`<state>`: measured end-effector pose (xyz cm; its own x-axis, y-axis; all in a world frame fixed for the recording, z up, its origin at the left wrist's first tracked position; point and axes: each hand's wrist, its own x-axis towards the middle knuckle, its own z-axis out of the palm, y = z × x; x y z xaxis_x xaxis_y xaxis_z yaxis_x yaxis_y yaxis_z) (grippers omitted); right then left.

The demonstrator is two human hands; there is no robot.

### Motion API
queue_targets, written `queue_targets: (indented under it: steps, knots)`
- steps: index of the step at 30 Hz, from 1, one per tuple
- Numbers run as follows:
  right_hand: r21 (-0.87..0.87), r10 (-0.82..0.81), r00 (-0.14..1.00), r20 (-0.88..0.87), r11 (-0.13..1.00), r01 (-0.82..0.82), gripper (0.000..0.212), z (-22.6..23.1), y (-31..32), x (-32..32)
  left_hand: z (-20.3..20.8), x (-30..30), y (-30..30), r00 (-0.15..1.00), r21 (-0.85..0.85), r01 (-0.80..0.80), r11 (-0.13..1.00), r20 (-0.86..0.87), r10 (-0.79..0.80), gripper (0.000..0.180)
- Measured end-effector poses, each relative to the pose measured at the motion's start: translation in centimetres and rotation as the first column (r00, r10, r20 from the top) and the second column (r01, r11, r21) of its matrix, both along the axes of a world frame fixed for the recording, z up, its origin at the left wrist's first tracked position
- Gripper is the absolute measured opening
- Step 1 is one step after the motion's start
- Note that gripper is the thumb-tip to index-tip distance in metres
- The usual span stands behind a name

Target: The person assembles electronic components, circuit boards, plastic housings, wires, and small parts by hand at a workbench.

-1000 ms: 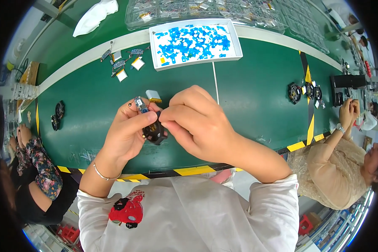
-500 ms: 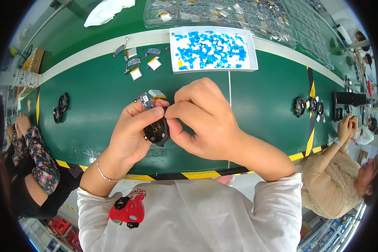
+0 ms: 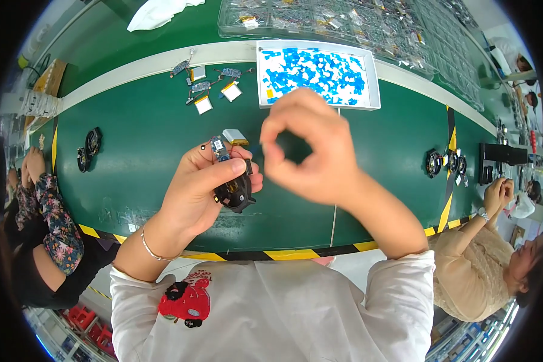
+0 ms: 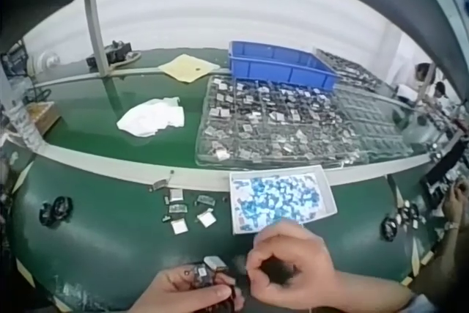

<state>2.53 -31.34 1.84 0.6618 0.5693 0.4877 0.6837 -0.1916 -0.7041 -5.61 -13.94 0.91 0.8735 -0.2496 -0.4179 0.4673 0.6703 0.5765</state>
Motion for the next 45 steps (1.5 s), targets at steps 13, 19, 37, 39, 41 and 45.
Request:
queue_targets:
  steps: [13,19,37,39,41,45]
  knots:
    - [-0.416,0.006,0.969,0.245,0.904,0.099,0.009,-0.4,-0.8,7.6,0.1,0.6,0.3,0.992,0.134,-0.114,0.984,0.073,0.105,0.006]
    - [-0.182,-0.055,0.995,0.077,0.981,0.068,0.014,1.4,-0.7,0.7,0.1,0.5,0.4,0.994,0.18,-0.109,0.978,0.027,0.106,0.009]
    - [0.006,-0.092,0.983,-0.158,0.996,0.094,0.014,0.5,-1.4,-5.3,0.0,-0.2,-0.3,0.99,0.208,0.087,0.974,0.093,-0.108,0.01]
    - [-0.009,-0.155,0.952,-0.263,0.987,0.158,0.014,0.8,-1.4,-5.2,0.2,-0.2,-0.3,0.985,0.195,0.119,0.974,0.1,-0.141,0.014]
    - [0.045,-0.158,0.908,-0.389,0.981,0.19,0.015,0.5,-1.7,-5.1,1.0,-0.1,-0.6,0.988,0.196,0.109,0.975,0.083,-0.127,0.026]
    - [-0.038,-0.121,0.941,-0.317,0.993,0.114,0.015,0.3,-2.4,-4.8,0.6,-0.3,-0.8,0.974,0.22,0.172,0.96,0.107,-0.199,0.035]
